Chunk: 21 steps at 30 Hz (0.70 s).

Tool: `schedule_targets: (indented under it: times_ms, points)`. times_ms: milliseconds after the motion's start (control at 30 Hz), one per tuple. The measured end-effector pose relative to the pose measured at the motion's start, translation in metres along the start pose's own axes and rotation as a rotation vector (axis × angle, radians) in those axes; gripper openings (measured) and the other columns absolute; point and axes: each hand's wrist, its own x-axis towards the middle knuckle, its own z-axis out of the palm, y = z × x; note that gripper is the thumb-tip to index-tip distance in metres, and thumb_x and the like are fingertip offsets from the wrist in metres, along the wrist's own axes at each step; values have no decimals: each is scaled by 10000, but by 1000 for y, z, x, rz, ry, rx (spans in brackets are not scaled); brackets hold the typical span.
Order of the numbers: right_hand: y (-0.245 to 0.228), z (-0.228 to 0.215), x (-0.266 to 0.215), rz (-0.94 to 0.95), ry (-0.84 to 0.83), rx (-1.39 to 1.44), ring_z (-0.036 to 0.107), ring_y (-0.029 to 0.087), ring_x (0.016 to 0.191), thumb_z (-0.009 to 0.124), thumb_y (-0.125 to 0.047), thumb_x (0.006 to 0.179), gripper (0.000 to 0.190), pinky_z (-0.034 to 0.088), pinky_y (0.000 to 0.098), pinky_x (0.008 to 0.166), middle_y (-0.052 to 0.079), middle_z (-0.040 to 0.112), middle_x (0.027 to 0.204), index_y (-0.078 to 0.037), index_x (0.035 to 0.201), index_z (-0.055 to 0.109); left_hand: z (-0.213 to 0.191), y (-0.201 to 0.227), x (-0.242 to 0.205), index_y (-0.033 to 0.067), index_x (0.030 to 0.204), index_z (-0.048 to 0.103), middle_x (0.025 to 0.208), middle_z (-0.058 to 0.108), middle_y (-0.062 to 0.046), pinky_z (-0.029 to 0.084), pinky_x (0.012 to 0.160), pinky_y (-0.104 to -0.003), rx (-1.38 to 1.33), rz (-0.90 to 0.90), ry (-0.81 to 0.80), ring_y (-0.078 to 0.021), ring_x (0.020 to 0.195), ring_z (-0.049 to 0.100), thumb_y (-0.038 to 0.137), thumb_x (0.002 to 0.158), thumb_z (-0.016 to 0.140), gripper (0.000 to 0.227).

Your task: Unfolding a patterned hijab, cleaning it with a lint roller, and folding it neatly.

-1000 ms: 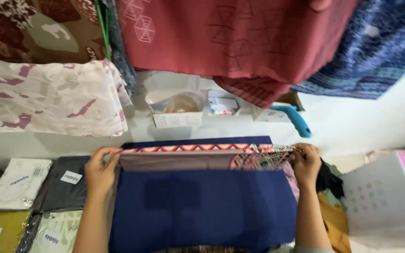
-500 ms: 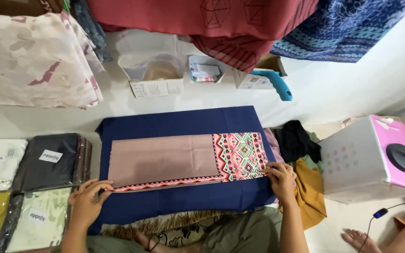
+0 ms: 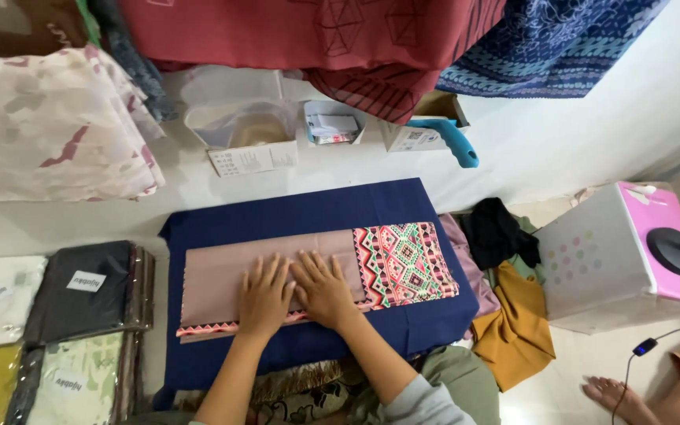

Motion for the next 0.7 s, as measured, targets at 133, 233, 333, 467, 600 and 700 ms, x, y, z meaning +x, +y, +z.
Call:
schedule_targets:
  times_ms: [133, 233, 333, 467, 600, 700]
  points:
    - [37, -22, -14, 81, 154, 92, 445, 291, 1457, 521, -483, 1010, 541, 314, 599, 1113, 62, 488, 1571, -255, 1501, 518, 16, -39, -15, 321, 1567, 410, 1667, 355, 9, 268, 1182, -589, 97, -111, -185, -329, 1535, 301, 645, 974, 334, 680]
    - [90, -73, -47, 382, 68, 203, 550, 325, 1282, 556, -533, 940, 566, 366, 576, 1024, 40, 553, 1459, -265, 1437, 592, -34, -68, -28, 325, 1610, 295, 1715, 243, 8, 210, 1209, -590, 153, -301, -325, -293, 1578, 193, 729, 954, 254, 771]
    - [145, -89, -78, 649, -67, 64, 354, 325, 1361, 407, -608, 941, 649, 255, 615, 1090, -13, 355, 1561, -323, 1524, 414, -63, -90, -28, 353, 1623, 238, 1734, 161, 68, 149, 1244, -595, 169, -487, -428, -259, 1607, 113, 694, 952, 274, 754]
    - [167, -76, -90, 720, -216, -107, 53, 299, 1596, 217, -688, 984, 717, 17, 693, 1211, -88, 124, 1726, -392, 1635, 168, -56, -100, -37, 360, 1617, 273, 1735, 176, 81, 175, 1225, -639, 205, -498, -397, -306, 1598, 154, 692, 948, 296, 748]
    - [146, -70, -57, 637, -160, -292, 98, 444, 1563, 471, -580, 911, 822, 42, 777, 1147, 144, 191, 1701, -188, 1610, 285, -41, -100, -56, 269, 1588, 420, 1699, 338, -91, 192, 1251, -581, 227, -457, -134, -325, 1562, 294, 673, 963, 369, 746]
    - [84, -97, -5, 467, -355, 224, 173, 382, 1556, 761, -305, 808, 1049, 84, 698, 1190, 143, 232, 1682, -68, 1622, 144, -53, -87, -61, 196, 1418, 679, 1327, 715, -80, 523, 919, -476, 428, -417, 183, -318, 1186, 673, 608, 974, 532, 623]
